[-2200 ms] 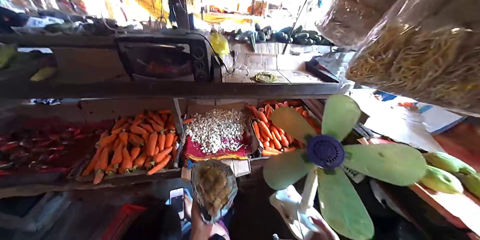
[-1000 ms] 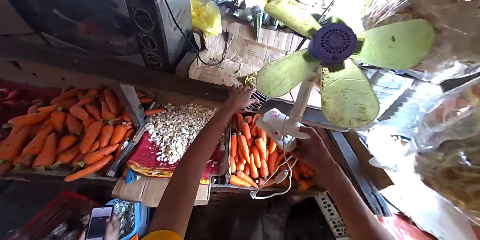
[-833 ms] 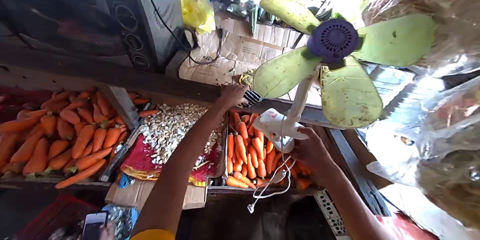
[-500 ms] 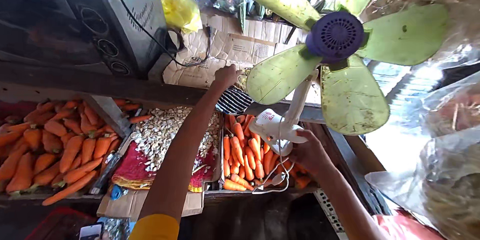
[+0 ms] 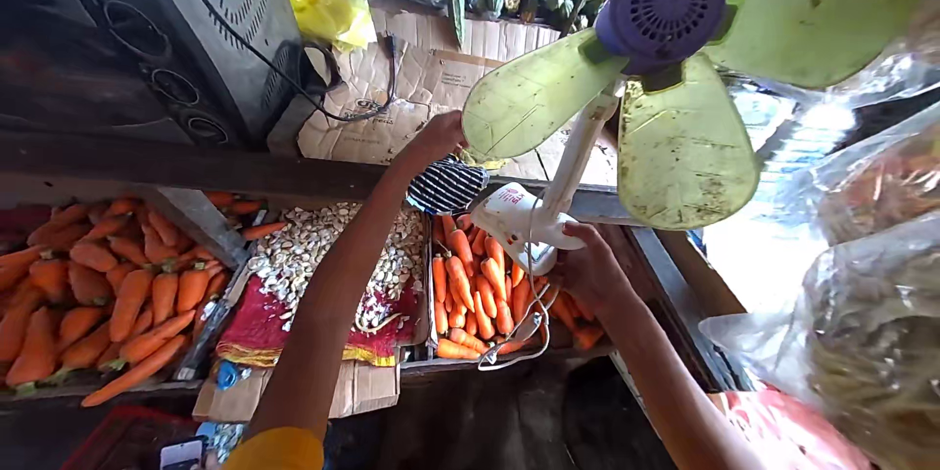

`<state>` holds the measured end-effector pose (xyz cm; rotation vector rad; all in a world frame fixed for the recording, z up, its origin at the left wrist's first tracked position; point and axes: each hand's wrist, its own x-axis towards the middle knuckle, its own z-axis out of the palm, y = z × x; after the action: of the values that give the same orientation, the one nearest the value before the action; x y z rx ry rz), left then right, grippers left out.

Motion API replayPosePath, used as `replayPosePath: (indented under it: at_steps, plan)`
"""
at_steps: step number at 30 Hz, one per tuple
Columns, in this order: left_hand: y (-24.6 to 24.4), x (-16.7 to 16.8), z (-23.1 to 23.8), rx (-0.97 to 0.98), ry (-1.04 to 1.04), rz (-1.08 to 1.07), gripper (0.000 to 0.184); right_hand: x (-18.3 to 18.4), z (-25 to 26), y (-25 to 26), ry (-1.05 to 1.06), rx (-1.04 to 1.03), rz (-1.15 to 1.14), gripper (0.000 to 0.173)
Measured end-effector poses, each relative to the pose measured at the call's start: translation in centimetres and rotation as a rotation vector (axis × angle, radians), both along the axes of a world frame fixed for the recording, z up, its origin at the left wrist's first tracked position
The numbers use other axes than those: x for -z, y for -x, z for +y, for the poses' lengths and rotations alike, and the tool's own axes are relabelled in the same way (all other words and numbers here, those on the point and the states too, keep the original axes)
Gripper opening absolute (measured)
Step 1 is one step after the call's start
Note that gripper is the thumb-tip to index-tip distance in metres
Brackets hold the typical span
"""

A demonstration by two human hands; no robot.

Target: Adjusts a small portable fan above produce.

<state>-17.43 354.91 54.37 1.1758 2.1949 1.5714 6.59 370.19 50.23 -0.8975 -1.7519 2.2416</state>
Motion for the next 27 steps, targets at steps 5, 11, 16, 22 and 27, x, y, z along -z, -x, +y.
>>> replayPosePath:
  at_steps: [5, 11, 16, 22, 27]
  plan:
    - [-4.4, 4.3, -1.3, 0.291, -0.139, 0.094, 0.052, 0.8, -0.8, 1.7, -0.031, -0.03, -0.02, 0.041]
    - [-9.2, 2.9, -0.6, 0.129, -0.306, 0.114, 0.06, 2.0, -2.7, 2.9, -0.033, -0.064, 0.014, 0.04]
    - [-9.6, 0.7, -0.7, 0.085, -0.511, 0.051, 0.056, 2.9, -2.9, 2.5, -0.104, -0.065, -0.015, 0.036]
    - [-9.0, 2.1, -1.8, 0.183, -0.893, -0.142, 0.04, 1.3, -1.5, 1.9, -0.255, -0.142, -0.1, 0.03]
    - [-9.8, 6.5, -4.5, -0.302, -0.74, 0.18, 0.041, -1.3, -0.6, -0.1, -0.598, -0.202, -0.071, 0.029]
